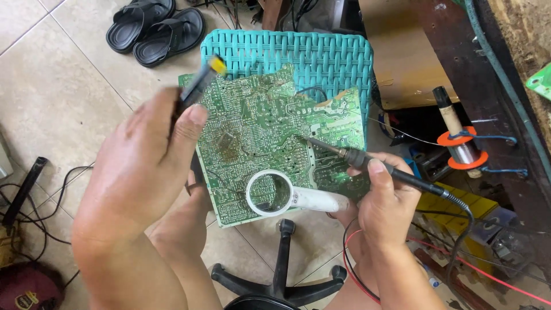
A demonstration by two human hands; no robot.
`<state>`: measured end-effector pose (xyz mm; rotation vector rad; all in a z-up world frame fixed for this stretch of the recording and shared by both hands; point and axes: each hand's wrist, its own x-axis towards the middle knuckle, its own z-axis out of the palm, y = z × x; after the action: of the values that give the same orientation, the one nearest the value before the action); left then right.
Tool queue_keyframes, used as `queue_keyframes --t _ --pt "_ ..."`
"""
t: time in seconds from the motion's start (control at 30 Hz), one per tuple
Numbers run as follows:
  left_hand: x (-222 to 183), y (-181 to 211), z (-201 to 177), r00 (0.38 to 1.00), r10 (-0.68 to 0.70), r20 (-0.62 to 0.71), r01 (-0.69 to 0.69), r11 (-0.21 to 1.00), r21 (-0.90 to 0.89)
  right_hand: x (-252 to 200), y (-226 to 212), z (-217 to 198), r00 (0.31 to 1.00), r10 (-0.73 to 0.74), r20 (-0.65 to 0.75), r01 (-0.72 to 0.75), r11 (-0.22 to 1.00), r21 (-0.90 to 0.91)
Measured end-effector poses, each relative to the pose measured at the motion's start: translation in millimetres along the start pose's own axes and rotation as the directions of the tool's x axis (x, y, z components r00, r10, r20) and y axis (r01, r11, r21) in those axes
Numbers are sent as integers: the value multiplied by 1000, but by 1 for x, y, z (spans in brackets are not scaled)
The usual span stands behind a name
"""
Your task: Repairing a circuit board by unscrewing components, inspecting the board with a magnifying glass, soldering connections, and trimming wires with pliers.
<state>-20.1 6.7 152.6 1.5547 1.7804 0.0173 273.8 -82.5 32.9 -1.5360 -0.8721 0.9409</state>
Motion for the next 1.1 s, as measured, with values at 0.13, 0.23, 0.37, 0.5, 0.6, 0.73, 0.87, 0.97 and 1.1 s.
queue_keyframes --t 0.13,0.23,0.37,0.5,0.6,0.73,0.87,0.97,1.1 --pt "5 -21 12 824 341 -452 -457 872 -174 0 1 1 1000 5 -10 -6 1000 -4" --pt "2 -23 14 703 402 -587 -643 713 -281 1 1 0 999 23 -26 -24 999 -21" --pt "-5 -26 23 754 202 -625 -581 647 -493 0 -3 3 1000 0 9 0 999 -48" --pt "-6 -29 31 723 95 -685 -607 560 -563 0 -2 4 1000 11 9 -10 999 -51" --pt "-7 -19 39 628 -17 -778 -683 466 -562 -2 0 4 1000 17 -3 -17 999 -49" --pt "-13 36 34 678 -282 -678 -675 124 -727 -2 -1 5 999 32 -9 -33 997 -73" --pt "7 40 89 717 -197 -668 -681 4 -732 -2 -2 6 999 34 -9 -35 993 -111" --pt "14 50 122 665 -133 -735 -741 4 -671 -3 -3 5 999 43 -23 -46 988 -145" --pt "28 54 145 593 -261 -762 -784 28 -620 -3 -1 2 1000 17 3 -16 982 -188"
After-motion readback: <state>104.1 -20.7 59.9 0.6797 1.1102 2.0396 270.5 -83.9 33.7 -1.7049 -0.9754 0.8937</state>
